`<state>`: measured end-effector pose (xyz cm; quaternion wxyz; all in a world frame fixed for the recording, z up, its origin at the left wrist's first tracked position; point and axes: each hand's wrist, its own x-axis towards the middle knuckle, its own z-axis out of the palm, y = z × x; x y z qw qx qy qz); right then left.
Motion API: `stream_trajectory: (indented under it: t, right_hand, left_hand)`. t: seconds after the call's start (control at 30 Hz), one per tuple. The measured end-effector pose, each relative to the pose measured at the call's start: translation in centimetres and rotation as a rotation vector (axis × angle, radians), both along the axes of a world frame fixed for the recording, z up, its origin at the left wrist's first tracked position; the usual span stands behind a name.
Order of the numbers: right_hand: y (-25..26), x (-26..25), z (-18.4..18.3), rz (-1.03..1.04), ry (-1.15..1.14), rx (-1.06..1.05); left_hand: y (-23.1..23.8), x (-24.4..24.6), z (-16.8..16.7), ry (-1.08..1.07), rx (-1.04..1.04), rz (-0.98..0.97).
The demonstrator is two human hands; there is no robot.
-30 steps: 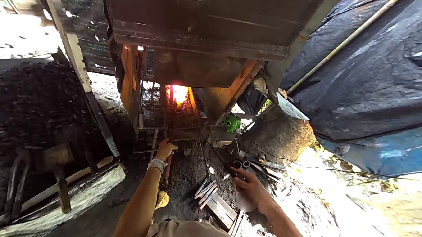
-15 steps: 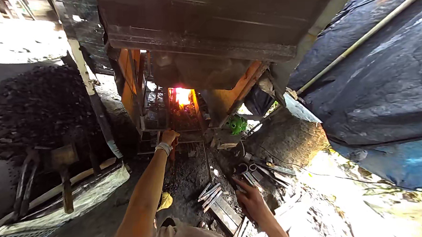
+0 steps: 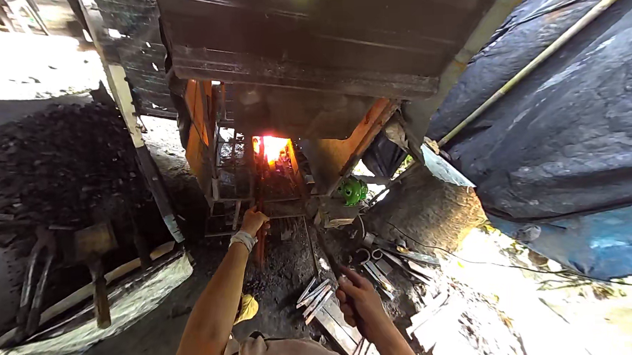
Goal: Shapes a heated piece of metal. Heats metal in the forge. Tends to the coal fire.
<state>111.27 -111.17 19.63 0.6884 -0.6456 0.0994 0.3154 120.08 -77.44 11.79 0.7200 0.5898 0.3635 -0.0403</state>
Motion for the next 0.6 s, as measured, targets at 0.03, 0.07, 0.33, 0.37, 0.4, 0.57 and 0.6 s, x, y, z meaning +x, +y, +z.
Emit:
stream_trajectory:
  t: [0.03, 0.07, 0.33, 0.37, 0.4, 0.57, 0.6]
  right_hand:
    - [0.3, 0.6, 0.4, 0.018, -0.043, -0.024]
    - [0.8, 1.3, 0.9, 0.025, -0.080, -0.045]
    - [6.7, 4.4, 1.5, 0.010, -0.037, -0.135]
    - [6.6, 3.2, 1.7, 0.038, -0.049, -0.144]
    - [6.4, 2.0, 1.9, 0.053, -0.068, -0.151]
    - [4.1, -2.1, 3.1, 0.022, -0.132, -0.182]
    - [3.2, -3.1, 3.5, 0.012, -0.127, -0.188]
  left_hand:
    - [0.1, -1.0, 0.3, 0.000, -0.006, -0.014]
    - [0.1, -1.8, 0.5, 0.004, -0.009, -0.027]
    - [-0.4, -0.7, 0.5, 0.034, 0.012, -0.121]
    - [-0.4, -0.1, 0.6, 0.028, 0.016, -0.121]
    - [-0.4, 0.4, 0.5, 0.020, 0.022, -0.118]
    - [-0.4, 1.6, -0.1, 0.016, 0.046, -0.120]
    - [-0.3, 1.6, -0.3, 0.009, 0.042, -0.112]
